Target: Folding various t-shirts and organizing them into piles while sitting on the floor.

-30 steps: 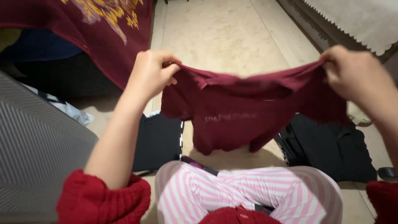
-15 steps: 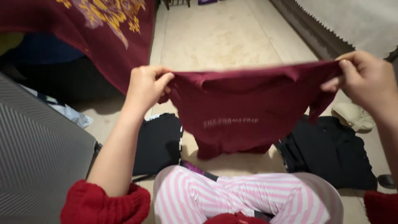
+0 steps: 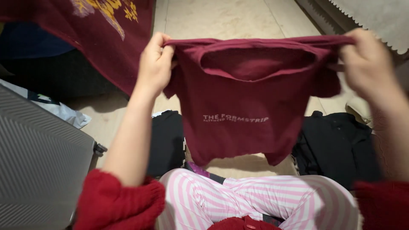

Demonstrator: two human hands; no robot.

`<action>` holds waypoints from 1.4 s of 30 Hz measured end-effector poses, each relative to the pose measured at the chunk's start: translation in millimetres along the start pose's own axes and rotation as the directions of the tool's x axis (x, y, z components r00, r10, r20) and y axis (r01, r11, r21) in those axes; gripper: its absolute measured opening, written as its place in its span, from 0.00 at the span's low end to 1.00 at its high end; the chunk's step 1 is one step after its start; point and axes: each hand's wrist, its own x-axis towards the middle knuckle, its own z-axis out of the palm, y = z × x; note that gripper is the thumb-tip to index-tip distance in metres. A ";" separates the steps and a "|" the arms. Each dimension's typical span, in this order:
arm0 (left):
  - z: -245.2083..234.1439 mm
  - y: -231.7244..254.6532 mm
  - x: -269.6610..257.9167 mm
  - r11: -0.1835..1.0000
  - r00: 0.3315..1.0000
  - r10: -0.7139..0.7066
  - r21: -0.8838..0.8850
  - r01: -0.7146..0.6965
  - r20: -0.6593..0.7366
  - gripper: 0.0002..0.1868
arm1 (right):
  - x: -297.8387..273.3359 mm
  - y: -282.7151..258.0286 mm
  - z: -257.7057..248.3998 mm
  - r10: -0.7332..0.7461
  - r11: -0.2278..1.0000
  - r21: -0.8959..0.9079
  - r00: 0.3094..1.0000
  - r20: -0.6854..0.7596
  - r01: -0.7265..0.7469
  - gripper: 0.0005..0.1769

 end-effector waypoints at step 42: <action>341.7 -314.3 -335.9 0.291 0.283 -0.954 0.080 0.953 0.103 0.38 | -333.4 43.3 445.5 0.692 -0.136 0.443 0.235 0.683 -0.886 0.46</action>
